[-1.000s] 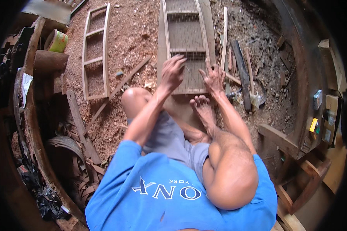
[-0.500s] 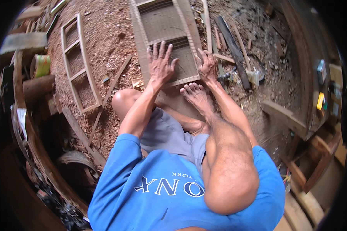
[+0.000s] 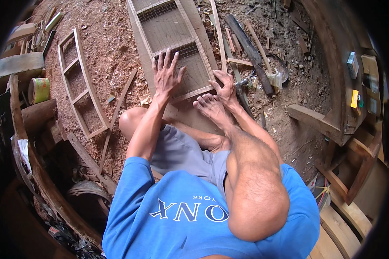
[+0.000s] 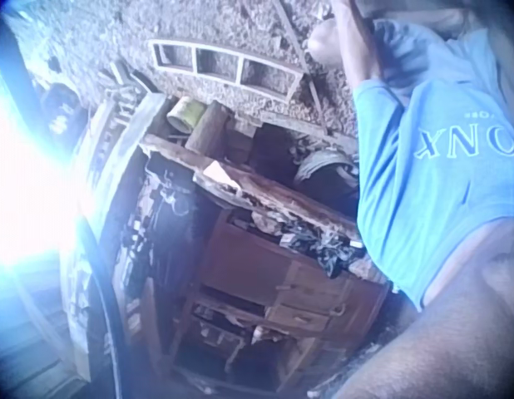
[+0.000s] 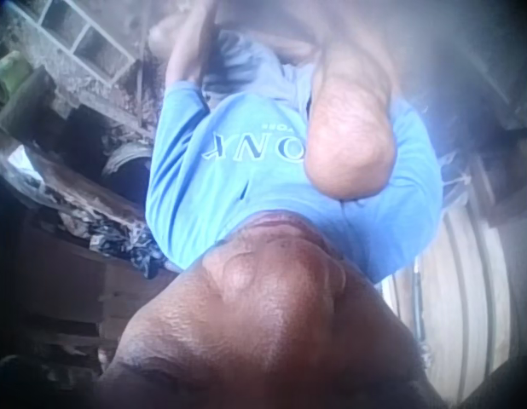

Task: The person sits on the floor and assembles a rectangular wooden frame with wire mesh. They position the frame, insert thin wooden strips, and use a hammer to secure the components. The person repeatedly adjusts the frame and hammers nails into the wood.

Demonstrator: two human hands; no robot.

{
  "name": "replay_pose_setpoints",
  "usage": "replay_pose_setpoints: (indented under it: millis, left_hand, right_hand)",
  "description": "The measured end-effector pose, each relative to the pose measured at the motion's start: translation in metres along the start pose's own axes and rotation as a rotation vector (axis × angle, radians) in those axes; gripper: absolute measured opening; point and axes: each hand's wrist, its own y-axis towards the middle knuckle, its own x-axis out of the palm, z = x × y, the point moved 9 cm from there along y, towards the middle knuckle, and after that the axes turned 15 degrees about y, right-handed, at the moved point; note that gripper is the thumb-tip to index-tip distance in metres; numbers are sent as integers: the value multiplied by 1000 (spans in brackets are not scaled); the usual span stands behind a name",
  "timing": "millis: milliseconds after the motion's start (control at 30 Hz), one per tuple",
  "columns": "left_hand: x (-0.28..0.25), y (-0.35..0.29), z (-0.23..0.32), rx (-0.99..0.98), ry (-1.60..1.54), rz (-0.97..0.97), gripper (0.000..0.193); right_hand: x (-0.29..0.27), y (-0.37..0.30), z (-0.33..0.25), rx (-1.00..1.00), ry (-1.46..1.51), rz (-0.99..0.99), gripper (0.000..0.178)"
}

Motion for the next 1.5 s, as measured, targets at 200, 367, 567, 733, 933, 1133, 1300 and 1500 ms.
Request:
replay_pose_setpoints:
  millis: [200, 367, 567, 733, 933, 1133, 1300, 1500]
  left_hand:
    - [-7, -1, -3, -28, -75, 37, 54]
    - [-6, 7, -4, -25, -96, 54, 49]
    - [-6, 11, -7, -24, -85, 93, 47]
    - [-9, 9, -6, -30, -65, 126, 44]
    - [-12, 8, -5, -24, -44, 120, 46]
    - [-6, 6, -6, -20, -12, 139, 45]
    - [-5, 6, -7, -24, -36, 124, 45]
    - [-14, 6, -8, -55, -88, 145, 44]
  right_hand:
    - [-2, -4, 9, 102, 139, 72, 42]
    - [0, -6, 1, 37, 21, 50, 41]
    - [2, -5, -4, 24, -27, 32, 44]
    - [1, -3, -7, -40, -32, 25, 44]
    - [0, -6, -11, -109, -45, -26, 42]
    - [-4, -19, -23, -177, -216, -137, 39]
    - [3, -27, -50, -370, -278, -224, 40]
    - [13, -28, -48, -335, -282, -353, 39]
